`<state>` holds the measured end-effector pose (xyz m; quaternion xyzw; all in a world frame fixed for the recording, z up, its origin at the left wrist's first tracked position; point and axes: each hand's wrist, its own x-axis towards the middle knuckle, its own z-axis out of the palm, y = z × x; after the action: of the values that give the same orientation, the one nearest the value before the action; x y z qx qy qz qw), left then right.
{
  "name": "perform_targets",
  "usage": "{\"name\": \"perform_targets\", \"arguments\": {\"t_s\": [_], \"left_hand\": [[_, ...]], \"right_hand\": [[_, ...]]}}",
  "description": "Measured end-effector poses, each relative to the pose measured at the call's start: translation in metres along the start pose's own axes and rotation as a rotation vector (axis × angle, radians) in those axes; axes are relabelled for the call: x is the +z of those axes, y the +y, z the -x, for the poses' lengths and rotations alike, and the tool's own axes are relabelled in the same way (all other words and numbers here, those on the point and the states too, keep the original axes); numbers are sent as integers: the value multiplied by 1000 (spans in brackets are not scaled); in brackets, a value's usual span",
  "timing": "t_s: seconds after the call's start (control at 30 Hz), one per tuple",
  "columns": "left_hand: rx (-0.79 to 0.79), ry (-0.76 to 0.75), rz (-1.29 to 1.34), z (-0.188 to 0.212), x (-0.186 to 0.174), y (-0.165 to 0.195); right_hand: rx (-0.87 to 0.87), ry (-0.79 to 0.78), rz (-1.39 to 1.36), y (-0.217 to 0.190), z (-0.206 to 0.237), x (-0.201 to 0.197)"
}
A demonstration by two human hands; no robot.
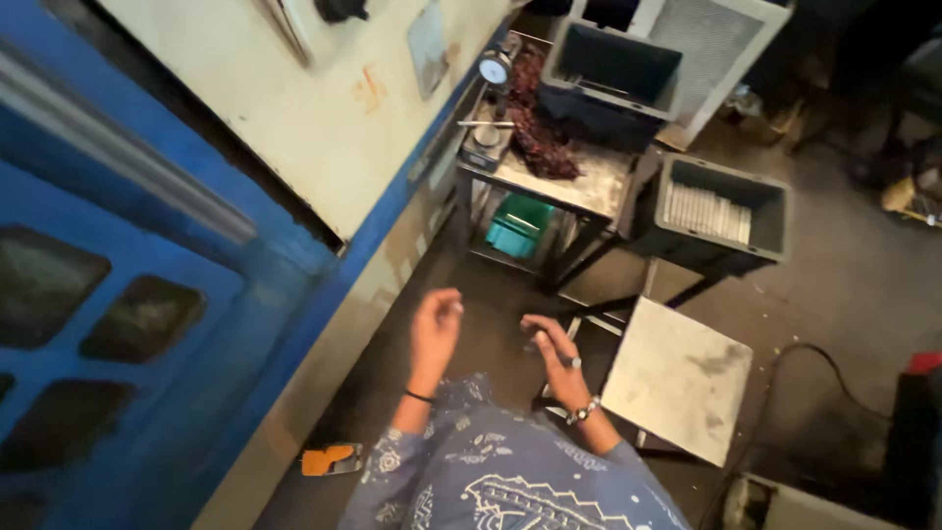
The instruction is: The person operates a metal processing machine by inserting metal rods into a slot, closing the door, and pressing a button to start the cycle. They repeat this process multiple times, handling the rods and machine controls throughout.
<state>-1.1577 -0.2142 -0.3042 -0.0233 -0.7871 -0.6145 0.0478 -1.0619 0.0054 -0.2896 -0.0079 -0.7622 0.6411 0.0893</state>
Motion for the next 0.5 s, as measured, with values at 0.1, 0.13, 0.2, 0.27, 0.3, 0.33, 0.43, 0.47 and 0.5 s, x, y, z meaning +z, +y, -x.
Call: {"name": "perform_targets", "arguments": {"t_s": [0.1, 0.13, 0.2, 0.27, 0.3, 0.33, 0.43, 0.47, 0.5], "left_hand": [[278, 290, -83, -62, -59, 58], [357, 412, -156, -74, -79, 77], [491, 573, -130, -89, -115, 112], [604, 839, 78, -104, -143, 141], [675, 975, -127, -113, -157, 153], [737, 1105, -341, -121, -172, 163], [630, 1180, -470, -139, -198, 182], [585, 1089, -374, -148, -199, 183], [531, 999, -281, -154, -199, 183]], "right_hand": [[73, -28, -81, 1, -60, 10], [57, -79, -95, -3, -81, 14], [33, -191, -126, -18, -111, 20], [-119, -379, -117, -37, -150, 31], [-199, -474, -113, -48, -171, 40], [-238, -583, -136, -59, -195, 50], [-379, -900, -198, -93, -273, 86], [-436, -996, -218, -105, -300, 101], [-500, -1058, -239, -117, -323, 119]]}}
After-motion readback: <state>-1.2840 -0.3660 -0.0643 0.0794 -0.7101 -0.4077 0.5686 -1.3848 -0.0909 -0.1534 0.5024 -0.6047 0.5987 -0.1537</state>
